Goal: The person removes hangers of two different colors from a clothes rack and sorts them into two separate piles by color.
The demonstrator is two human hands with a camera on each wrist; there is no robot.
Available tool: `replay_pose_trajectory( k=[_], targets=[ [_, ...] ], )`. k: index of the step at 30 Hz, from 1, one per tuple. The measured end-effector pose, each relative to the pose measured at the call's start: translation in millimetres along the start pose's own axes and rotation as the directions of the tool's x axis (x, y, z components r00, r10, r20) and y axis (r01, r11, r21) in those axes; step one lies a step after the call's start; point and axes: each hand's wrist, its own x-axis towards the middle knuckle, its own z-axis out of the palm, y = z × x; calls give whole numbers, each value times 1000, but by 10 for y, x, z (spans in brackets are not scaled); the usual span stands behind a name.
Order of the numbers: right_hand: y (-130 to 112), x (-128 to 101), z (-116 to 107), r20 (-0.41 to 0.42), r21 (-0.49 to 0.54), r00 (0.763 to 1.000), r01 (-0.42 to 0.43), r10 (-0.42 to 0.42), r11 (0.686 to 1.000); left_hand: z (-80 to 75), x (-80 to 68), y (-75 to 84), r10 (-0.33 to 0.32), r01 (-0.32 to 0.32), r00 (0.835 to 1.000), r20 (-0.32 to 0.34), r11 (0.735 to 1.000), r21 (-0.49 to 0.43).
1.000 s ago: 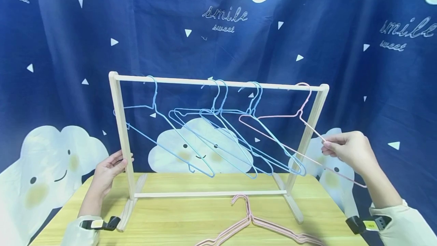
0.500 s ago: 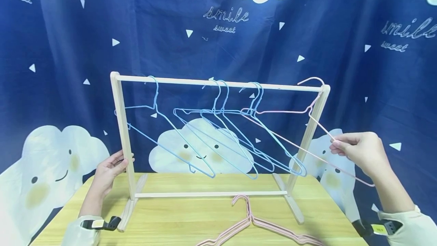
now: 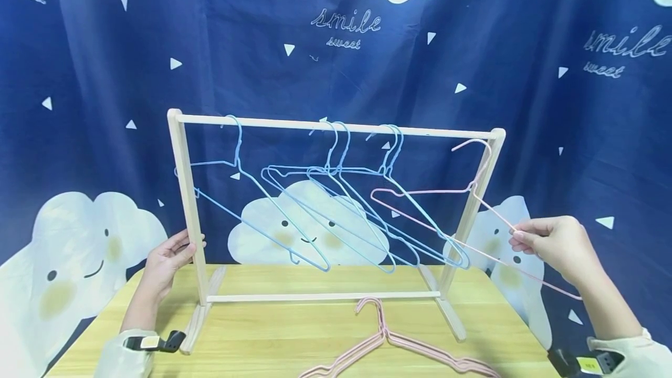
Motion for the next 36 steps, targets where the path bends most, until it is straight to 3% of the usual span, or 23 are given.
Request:
replay_pose_trajectory(
  k=[10,15,19,25,28,36],
  targets=[
    [95,-10,272,95,6,995,16,-16,1000,1,0,0,-6,5,1000,-5,1000,-1],
    [173,-13,470,135,75,991,-1,-9,997,4,4,4,-4,4,1000,-4,1000,-10],
    [274,3,613,212,188,977,-50,9,981,5,3,6,-4,4,1000,-2,1000,-13],
    [441,-1,814,317,371,948,-102,-22,923,12,-1,11,-9,9,1000,-5,1000,-6],
    [484,-10,899,351,397,936,-118,-32,910,15,-1,14,-11,11,1000,-7,1000,-7],
    [492,-72,1143,401,380,913,-94,-72,920,10,1,11,-10,10,1000,-10,1000,-15]
  ],
)
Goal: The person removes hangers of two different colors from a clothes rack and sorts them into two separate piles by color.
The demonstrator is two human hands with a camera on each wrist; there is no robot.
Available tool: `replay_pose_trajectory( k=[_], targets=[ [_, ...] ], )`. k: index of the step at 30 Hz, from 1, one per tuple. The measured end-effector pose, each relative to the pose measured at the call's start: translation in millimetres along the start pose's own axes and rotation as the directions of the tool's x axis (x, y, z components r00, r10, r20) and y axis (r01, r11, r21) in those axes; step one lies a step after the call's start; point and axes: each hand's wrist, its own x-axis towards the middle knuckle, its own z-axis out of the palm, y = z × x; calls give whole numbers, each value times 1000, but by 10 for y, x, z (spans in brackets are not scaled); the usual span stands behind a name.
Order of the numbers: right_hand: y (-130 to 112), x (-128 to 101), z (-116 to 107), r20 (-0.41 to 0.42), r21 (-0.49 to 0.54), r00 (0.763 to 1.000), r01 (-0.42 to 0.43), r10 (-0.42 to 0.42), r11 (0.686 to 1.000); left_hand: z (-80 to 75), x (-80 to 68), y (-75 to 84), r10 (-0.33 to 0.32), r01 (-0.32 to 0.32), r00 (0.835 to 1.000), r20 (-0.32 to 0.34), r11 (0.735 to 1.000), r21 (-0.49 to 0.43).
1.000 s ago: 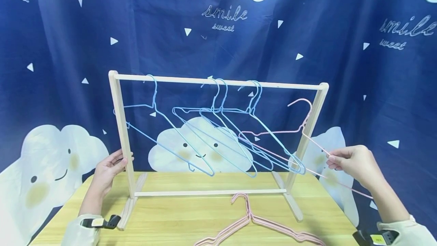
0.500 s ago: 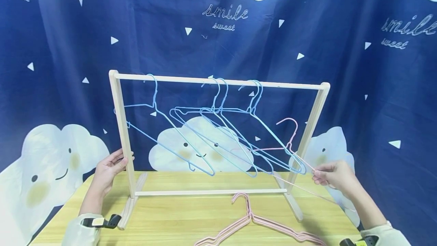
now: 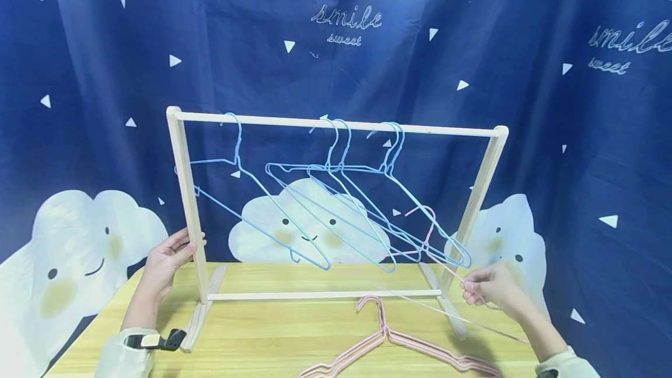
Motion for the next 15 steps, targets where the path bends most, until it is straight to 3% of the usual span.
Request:
replay_pose_trajectory(
  k=[8,15],
  targets=[
    [42,49,154,60,36,997,45,-47,998,0,-3,2,1,-1,1000,5,1000,4],
    [8,97,250,94,37,995,29,-32,999,-1,-1,8,-1,1,1000,6,1000,7]
  ],
)
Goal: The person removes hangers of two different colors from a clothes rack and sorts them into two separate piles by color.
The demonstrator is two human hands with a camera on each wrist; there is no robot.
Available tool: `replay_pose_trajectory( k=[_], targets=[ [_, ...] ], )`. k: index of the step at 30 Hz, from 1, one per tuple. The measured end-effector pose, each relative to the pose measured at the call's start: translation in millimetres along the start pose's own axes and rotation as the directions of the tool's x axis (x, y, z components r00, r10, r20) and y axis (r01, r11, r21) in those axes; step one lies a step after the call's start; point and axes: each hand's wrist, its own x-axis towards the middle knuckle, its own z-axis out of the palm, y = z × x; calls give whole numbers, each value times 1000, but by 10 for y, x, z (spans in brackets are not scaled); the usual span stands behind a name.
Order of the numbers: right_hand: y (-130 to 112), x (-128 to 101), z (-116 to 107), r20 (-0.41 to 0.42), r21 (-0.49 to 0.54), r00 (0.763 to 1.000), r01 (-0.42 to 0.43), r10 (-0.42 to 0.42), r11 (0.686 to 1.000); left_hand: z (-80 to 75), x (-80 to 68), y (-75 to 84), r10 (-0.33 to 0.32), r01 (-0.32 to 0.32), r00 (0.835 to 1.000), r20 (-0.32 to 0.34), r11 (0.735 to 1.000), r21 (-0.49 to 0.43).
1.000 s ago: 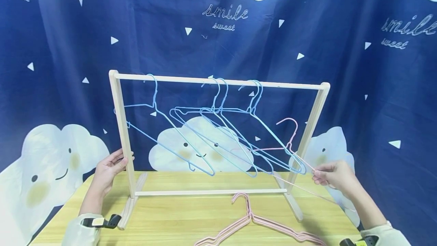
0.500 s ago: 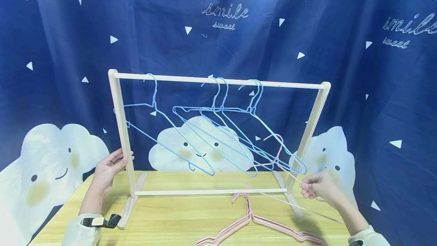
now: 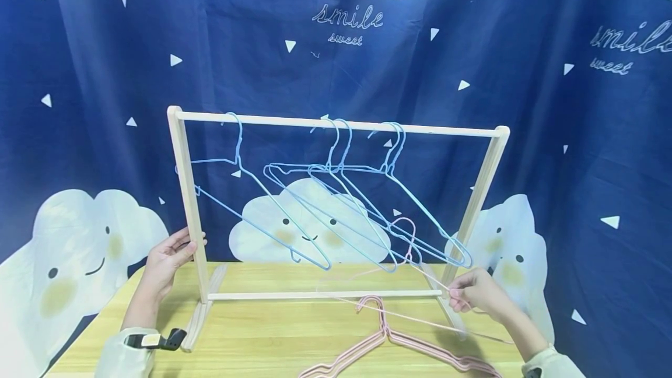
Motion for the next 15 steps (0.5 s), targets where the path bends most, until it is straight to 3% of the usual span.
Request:
replay_pose_trajectory(
  k=[7,15],
  targets=[
    [-10,32,59,56,30,998,-11,9,1000,-8,7,-11,14,-14,1000,7,1000,4],
    [10,52,145,113,54,993,36,-41,998,-16,6,-14,31,-31,999,29,999,-17]
  ],
)
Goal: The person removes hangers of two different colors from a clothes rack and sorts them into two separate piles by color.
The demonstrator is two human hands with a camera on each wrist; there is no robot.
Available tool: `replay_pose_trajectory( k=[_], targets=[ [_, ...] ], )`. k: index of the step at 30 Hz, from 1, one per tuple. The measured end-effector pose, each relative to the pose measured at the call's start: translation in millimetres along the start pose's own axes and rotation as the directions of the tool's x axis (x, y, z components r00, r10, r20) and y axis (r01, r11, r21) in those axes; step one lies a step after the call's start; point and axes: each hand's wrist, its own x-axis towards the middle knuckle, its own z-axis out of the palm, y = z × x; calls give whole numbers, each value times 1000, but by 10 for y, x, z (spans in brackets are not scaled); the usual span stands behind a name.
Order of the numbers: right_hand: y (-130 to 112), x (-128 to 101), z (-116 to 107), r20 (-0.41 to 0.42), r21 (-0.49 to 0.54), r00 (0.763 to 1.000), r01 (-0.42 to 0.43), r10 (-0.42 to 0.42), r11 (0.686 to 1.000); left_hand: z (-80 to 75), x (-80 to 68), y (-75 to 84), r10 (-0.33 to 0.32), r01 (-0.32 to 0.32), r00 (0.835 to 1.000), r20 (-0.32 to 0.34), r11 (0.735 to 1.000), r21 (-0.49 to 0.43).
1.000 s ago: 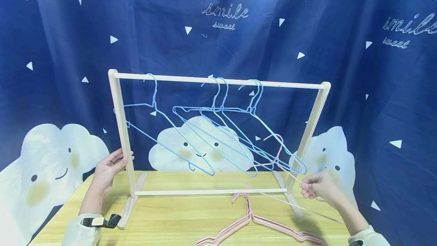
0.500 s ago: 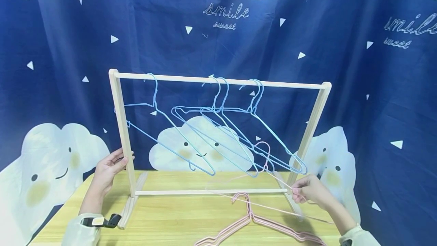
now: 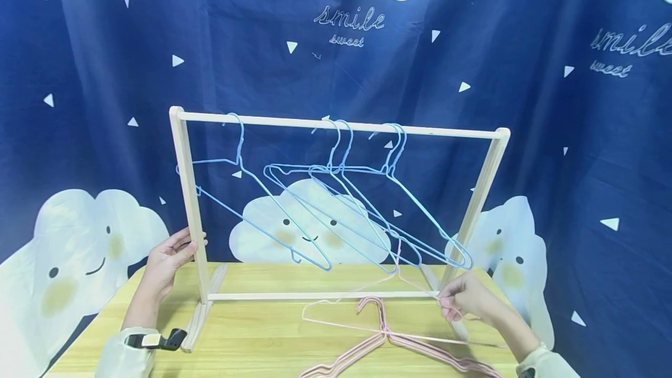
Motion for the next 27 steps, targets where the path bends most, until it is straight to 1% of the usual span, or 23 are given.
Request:
replay_pose_trajectory(
  k=[3,9,13,19,27],
  targets=[
    [-3,0,39,32,0,999,20,-20,1000,1,4,0,2,-2,1000,6,1000,-18],
    [-2,-4,109,121,40,991,58,-62,998,2,2,-1,-6,6,1000,0,1000,-7],
    [7,-9,147,161,48,983,77,-83,996,1,-3,-1,-9,9,1000,1,1000,-3],
    [51,-26,193,217,64,972,80,-92,995,3,-2,-7,-8,8,1000,1,1000,-5],
    [121,-46,260,297,140,948,76,-115,987,5,1,-8,-6,6,1000,-13,1000,12]
  ],
)
